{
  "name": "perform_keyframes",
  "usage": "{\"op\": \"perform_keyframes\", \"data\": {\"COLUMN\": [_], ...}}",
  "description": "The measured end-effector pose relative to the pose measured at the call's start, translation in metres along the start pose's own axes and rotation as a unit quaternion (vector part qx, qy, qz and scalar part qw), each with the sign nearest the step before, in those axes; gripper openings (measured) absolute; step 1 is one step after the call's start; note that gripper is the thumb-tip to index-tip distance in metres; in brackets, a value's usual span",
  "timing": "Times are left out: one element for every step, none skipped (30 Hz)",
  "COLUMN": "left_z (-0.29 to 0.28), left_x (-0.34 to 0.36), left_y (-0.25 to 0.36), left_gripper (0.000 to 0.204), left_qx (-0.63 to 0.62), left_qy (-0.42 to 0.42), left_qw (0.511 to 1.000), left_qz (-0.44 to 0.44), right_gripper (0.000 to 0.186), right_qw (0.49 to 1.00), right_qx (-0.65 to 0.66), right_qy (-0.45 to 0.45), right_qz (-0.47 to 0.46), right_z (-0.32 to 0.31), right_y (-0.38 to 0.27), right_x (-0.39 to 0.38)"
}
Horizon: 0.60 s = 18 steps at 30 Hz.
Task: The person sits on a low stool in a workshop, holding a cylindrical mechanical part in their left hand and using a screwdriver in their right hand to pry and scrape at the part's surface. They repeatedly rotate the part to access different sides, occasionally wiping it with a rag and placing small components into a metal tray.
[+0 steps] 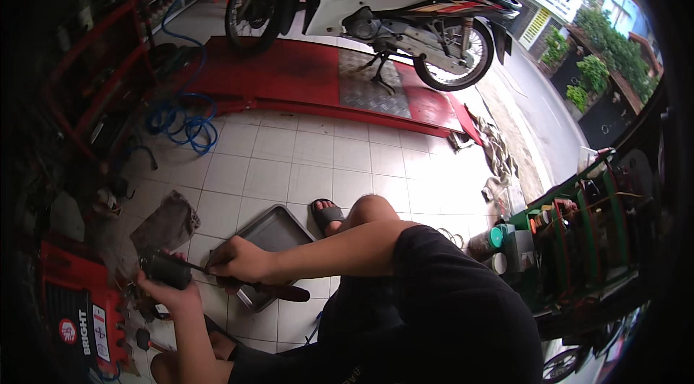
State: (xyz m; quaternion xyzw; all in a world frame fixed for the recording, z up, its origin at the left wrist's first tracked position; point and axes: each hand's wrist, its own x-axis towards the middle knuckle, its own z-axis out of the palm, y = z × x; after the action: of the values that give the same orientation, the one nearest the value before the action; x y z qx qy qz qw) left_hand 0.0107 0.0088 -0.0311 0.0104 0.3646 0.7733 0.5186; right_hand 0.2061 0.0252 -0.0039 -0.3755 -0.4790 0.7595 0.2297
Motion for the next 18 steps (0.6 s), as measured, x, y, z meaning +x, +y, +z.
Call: {"op": "perform_keyframes", "data": {"left_z": [0.009, 0.008, 0.008, 0.012, 0.013, 0.008, 0.005, 0.002, 0.002, 0.002, 0.002, 0.000, -0.002, -0.004, -0.002, 0.000, 0.001, 0.002], "left_x": [-0.008, -0.008, -0.007, -0.012, -0.010, -0.009, -0.008, -0.007, -0.007, -0.007, -0.007, -0.004, -0.001, 0.001, 0.000, -0.001, -0.003, -0.004], "left_y": [0.002, -0.002, 0.001, 0.000, -0.002, -0.003, -0.004, -0.004, -0.007, -0.009, -0.011, -0.010, -0.008, -0.008, -0.009, -0.012, -0.014, -0.012], "left_gripper": [0.059, 0.059, 0.060, 0.060, 0.059, 0.059, 0.058, 0.056, 0.056, 0.056, 0.055, 0.055, 0.055, 0.055, 0.055, 0.055, 0.055, 0.054], "left_qx": [0.009, 0.015, 0.023, 0.034, 0.038, 0.044, 0.049, 0.054, 0.059, 0.063, 0.068, 0.068, 0.068, 0.067, 0.067, 0.067, 0.067, 0.065], "left_qy": [0.040, 0.028, 0.021, 0.050, 0.037, 0.025, 0.014, 0.000, 0.004, 0.008, 0.012, 0.009, 0.006, 0.002, 0.007, 0.012, 0.016, 0.019], "left_qw": [0.999, 0.999, 1.000, 0.998, 0.999, 0.999, 0.999, 0.998, 0.998, 0.998, 0.997, 0.998, 0.998, 0.998, 0.998, 0.998, 0.998, 0.998], "left_qz": [-0.004, -0.005, 0.003, 0.005, 0.005, 0.006, 0.008, 0.012, 0.014, 0.017, 0.019, 0.017, 0.014, 0.011, 0.006, 0.002, -0.004, -0.003], "right_gripper": [0.025, 0.027, 0.027, 0.028, 0.029, 0.036, 0.036, 0.036, 0.035, 0.034, 0.032, 0.031, 0.029, 0.028, 0.027, 0.026, 0.025, 0.024], "right_qw": [1.000, 1.000, 1.000, 1.000, 1.000, 0.998, 0.998, 0.998, 0.997, 0.998, 0.999, 0.999, 0.999, 0.999, 0.999, 0.998, 0.998, 0.997], "right_qx": [-0.003, 0.012, 0.001, -0.010, -0.023, -0.049, -0.050, -0.051, -0.054, -0.033, -0.011, 0.010, 0.023, 0.035, 0.047, 0.051, 0.056, 0.063], "right_qy": [-0.007, -0.004, -0.005, -0.007, -0.011, -0.006, 0.003, 0.011, 0.024, 0.029, 0.032, 0.032, 0.029, 0.026, 0.026, 0.031, 0.037, 0.034], "right_qz": [0.009, 0.018, 0.007, -0.002, -0.011, -0.026, -0.035, -0.043, -0.047, -0.039, -0.030, -0.022, -0.015, -0.007, 0.000, 0.009, 0.017, 0.024], "right_z": [0.000, -0.005, -0.004, -0.003, -0.004, -0.005, -0.005, -0.006, -0.007, -0.008, -0.009, -0.008, -0.008, -0.007, -0.008, -0.009, -0.011, -0.011], "right_y": [0.001, 0.003, 0.001, -0.001, -0.003, -0.004, -0.001, 0.005, 0.007, 0.009, 0.011, 0.010, 0.009, 0.009, 0.006, 0.004, 0.002, 0.000], "right_x": [0.000, 0.001, 0.000, -0.001, -0.003, -0.004, -0.001, 0.005, 0.006, 0.007, 0.007, 0.007, 0.007, 0.007, 0.006, 0.004, 0.003, 0.005]}}
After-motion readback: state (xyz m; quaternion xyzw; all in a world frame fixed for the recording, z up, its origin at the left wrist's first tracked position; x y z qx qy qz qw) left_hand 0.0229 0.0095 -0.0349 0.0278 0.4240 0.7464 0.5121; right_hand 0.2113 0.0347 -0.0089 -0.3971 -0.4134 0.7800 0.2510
